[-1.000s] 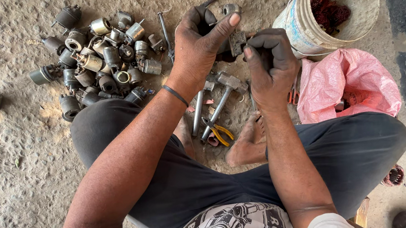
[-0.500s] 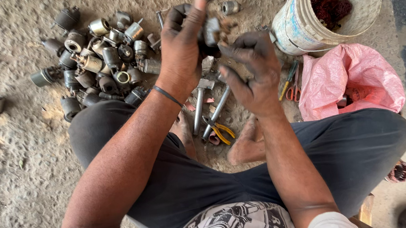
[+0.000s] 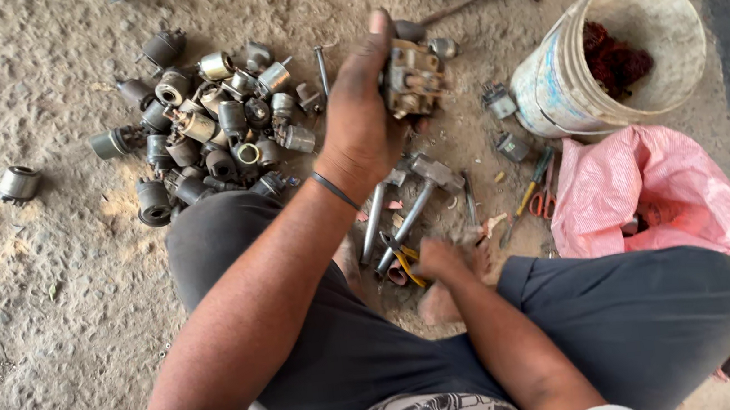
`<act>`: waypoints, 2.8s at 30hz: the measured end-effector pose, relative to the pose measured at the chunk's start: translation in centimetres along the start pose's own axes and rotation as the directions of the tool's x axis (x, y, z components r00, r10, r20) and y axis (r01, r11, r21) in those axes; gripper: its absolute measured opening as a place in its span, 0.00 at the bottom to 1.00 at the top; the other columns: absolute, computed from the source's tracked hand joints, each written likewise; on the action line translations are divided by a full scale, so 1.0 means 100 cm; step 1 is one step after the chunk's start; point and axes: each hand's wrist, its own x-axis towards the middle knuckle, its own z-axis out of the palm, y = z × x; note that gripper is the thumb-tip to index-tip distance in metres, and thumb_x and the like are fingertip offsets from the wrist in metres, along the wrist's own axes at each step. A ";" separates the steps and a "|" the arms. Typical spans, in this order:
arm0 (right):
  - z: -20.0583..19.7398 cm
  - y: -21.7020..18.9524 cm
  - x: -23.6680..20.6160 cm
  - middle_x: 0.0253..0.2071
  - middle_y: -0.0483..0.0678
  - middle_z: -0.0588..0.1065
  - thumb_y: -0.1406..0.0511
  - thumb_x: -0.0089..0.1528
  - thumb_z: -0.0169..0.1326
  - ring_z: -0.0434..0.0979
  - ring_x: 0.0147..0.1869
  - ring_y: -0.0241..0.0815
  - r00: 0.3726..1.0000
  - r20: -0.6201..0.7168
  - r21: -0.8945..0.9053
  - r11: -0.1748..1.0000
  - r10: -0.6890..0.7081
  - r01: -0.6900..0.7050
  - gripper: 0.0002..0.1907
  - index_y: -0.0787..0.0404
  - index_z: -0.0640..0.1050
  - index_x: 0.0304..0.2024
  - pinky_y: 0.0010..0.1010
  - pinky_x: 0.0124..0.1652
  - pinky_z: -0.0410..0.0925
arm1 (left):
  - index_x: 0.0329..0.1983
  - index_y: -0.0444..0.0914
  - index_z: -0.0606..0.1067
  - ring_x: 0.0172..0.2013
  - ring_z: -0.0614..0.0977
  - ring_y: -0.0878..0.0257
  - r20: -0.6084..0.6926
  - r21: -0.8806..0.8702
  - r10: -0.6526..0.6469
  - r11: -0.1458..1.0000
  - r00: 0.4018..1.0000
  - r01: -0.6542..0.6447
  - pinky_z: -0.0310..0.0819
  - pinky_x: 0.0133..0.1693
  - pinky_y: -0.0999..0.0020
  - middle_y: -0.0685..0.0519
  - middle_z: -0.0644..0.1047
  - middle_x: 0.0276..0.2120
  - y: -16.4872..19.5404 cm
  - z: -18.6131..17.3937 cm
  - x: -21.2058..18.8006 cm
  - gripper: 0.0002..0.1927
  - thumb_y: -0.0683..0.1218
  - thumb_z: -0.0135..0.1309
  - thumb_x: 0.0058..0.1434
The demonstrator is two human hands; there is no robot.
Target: The person sits on the ground and repeatedly picks up small cylindrical metal parts. Using pliers, they pull and twist components to separate them, then place the disassembled pieces into a pile. The process is repeated for several units.
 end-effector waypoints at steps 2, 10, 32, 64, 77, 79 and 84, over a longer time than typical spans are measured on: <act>0.006 -0.012 -0.001 0.57 0.56 0.75 0.49 0.51 0.71 0.75 0.62 0.52 1.000 -0.003 -0.031 1.000 0.007 -0.007 0.38 0.61 0.74 0.56 0.44 0.59 0.68 | 0.48 0.39 0.73 0.26 0.79 0.62 0.015 -0.006 -0.001 1.000 1.000 0.001 0.72 0.23 0.66 0.51 0.77 0.32 -0.001 -0.001 0.002 0.21 0.61 0.43 0.74; 0.005 -0.024 0.004 0.46 0.55 0.80 0.52 0.49 0.70 0.82 0.53 0.54 0.997 -0.078 0.099 0.995 0.013 -0.006 0.27 0.58 0.83 0.47 0.43 0.52 0.74 | 0.49 0.36 0.74 0.29 0.79 0.62 -0.021 0.035 0.005 0.999 1.000 -0.004 0.73 0.24 0.66 0.51 0.76 0.35 0.002 -0.002 0.006 0.22 0.60 0.52 0.69; -0.112 0.039 -0.161 0.37 0.45 0.77 0.64 0.58 0.61 0.77 0.33 0.34 0.770 -0.563 0.600 0.492 -0.300 0.630 0.20 0.62 0.78 0.53 0.27 0.33 0.70 | 0.46 0.42 0.79 0.32 0.76 0.70 0.448 0.731 0.101 0.530 0.888 -0.429 0.75 0.36 0.67 0.59 0.75 0.31 -0.045 -0.030 0.015 0.15 0.57 0.59 0.73; -0.084 0.026 -0.140 0.44 0.60 0.70 0.64 0.59 0.67 0.75 0.40 0.59 0.490 -0.864 0.186 0.834 -0.113 0.520 0.14 0.67 0.82 0.42 0.44 0.41 0.69 | 0.48 0.40 0.79 0.26 0.84 0.54 0.350 0.935 0.235 -0.020 0.907 -0.355 0.77 0.31 0.57 0.49 0.79 0.24 -0.093 -0.031 0.023 0.21 0.62 0.57 0.72; -0.114 0.039 -0.156 0.53 0.59 0.75 0.65 0.62 0.63 0.81 0.53 0.57 0.558 -0.799 0.305 0.649 -0.224 0.697 0.16 0.62 0.81 0.51 0.41 0.51 0.72 | 0.54 0.43 0.77 0.31 0.81 0.64 0.456 0.823 0.211 0.269 0.865 -0.500 0.76 0.32 0.62 0.54 0.79 0.35 -0.080 -0.041 0.026 0.17 0.60 0.55 0.77; -0.117 0.041 -0.159 0.54 0.59 0.75 0.66 0.62 0.62 0.81 0.54 0.56 0.557 -0.799 0.311 0.637 -0.227 0.705 0.16 0.64 0.81 0.51 0.41 0.52 0.72 | 0.56 0.44 0.77 0.31 0.80 0.62 0.371 0.871 0.169 0.277 0.913 -0.405 0.77 0.32 0.62 0.53 0.78 0.35 -0.082 -0.042 0.025 0.18 0.60 0.54 0.75; -0.118 0.047 -0.159 0.54 0.55 0.76 0.64 0.62 0.61 0.81 0.55 0.49 0.637 -0.723 0.461 0.500 -0.267 0.733 0.15 0.64 0.81 0.50 0.37 0.53 0.73 | 0.60 0.43 0.75 0.48 0.83 0.59 0.545 0.730 0.253 0.326 0.800 -0.601 0.83 0.46 0.61 0.51 0.79 0.47 -0.085 -0.040 0.030 0.17 0.59 0.53 0.81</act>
